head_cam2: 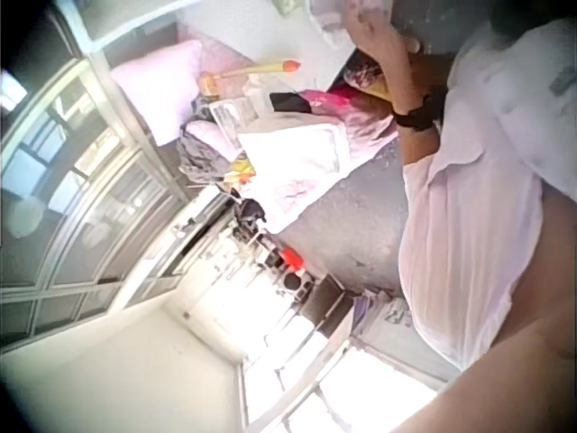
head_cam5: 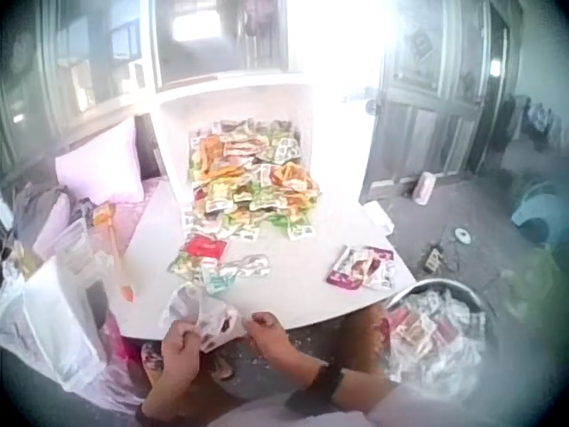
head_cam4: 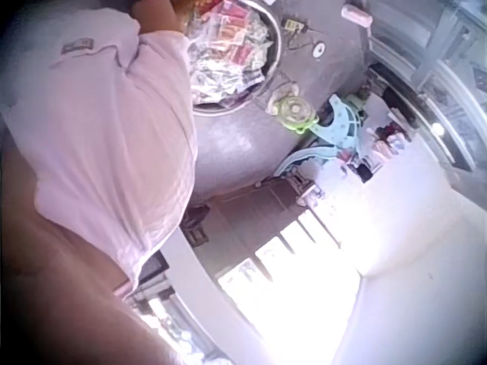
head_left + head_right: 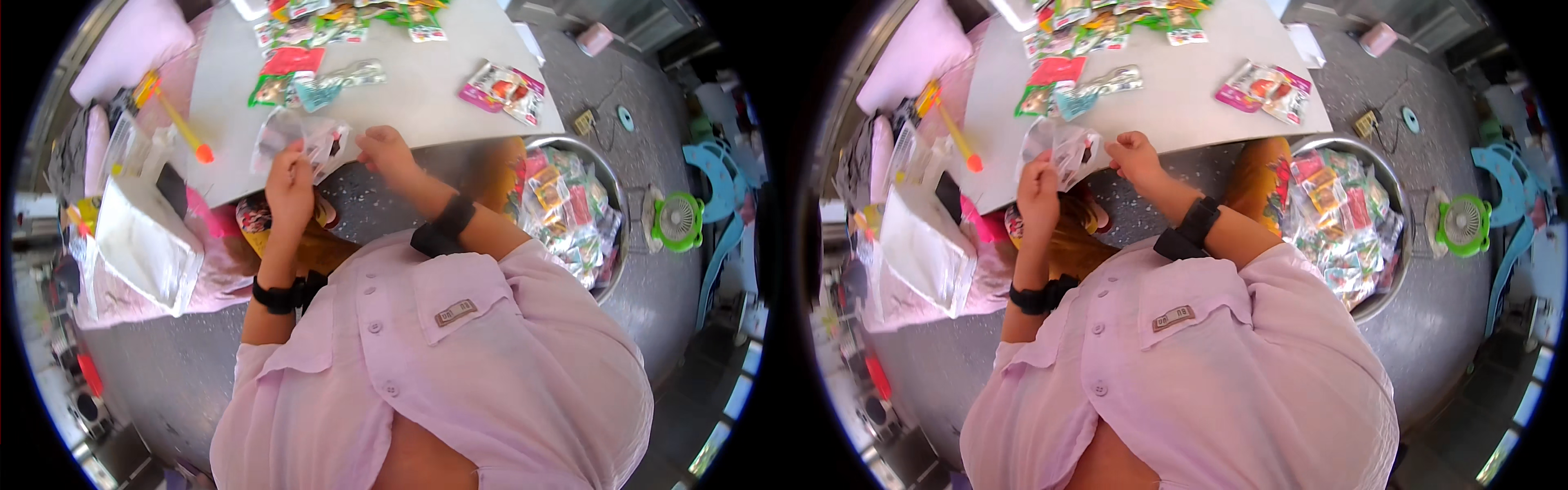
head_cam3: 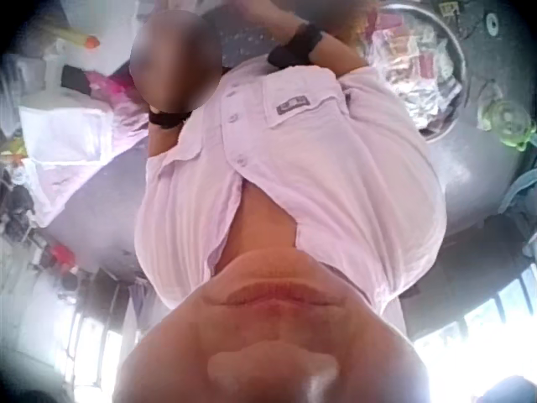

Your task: Packing small colored product pouches into a larger clear plastic bag.

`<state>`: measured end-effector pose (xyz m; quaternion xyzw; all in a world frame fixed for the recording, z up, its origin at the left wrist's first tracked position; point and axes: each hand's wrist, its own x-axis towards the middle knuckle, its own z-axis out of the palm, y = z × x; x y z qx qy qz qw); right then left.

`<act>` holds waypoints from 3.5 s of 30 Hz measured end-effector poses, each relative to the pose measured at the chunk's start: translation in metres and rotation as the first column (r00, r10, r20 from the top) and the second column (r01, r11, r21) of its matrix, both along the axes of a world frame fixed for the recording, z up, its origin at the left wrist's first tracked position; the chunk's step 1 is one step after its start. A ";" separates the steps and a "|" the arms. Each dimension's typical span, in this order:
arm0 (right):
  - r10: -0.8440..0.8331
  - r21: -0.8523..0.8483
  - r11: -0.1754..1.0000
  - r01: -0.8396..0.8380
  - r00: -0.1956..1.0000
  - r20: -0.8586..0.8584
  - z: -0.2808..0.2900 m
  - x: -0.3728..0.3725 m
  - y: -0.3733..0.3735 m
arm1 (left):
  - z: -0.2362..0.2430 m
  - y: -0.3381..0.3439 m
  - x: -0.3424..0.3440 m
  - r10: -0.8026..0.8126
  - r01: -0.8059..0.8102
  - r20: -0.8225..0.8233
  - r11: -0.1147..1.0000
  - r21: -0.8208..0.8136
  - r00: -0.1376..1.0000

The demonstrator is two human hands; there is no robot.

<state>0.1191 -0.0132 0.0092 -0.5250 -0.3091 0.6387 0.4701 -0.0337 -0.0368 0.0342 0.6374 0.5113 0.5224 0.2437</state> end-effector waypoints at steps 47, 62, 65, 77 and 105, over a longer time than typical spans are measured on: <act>-0.608 -0.066 0.761 0.646 0.744 0.276 -0.088 0.465 -0.190 | -0.068 -0.017 0.026 -0.546 0.420 -0.391 0.831 -0.364 0.741; -0.199 0.143 0.955 0.262 0.201 0.959 -0.148 0.408 -0.034 | -0.101 -0.029 -0.001 -0.477 0.262 -0.426 0.842 -0.471 0.769; -0.170 0.104 0.979 0.176 0.411 0.896 -0.111 0.349 -0.021 | -0.082 -0.031 0.003 -0.442 0.246 -0.451 0.869 -0.430 0.775; -0.460 0.453 0.882 0.126 0.437 0.773 -0.050 0.232 -0.065 | -0.036 -0.028 -0.070 0.150 -0.176 -0.506 0.984 -0.003 0.850; -0.454 0.559 0.791 -0.247 0.375 0.809 -0.050 0.207 -0.059 | -0.004 -0.062 -0.311 0.424 -0.762 -0.863 0.643 0.074 0.274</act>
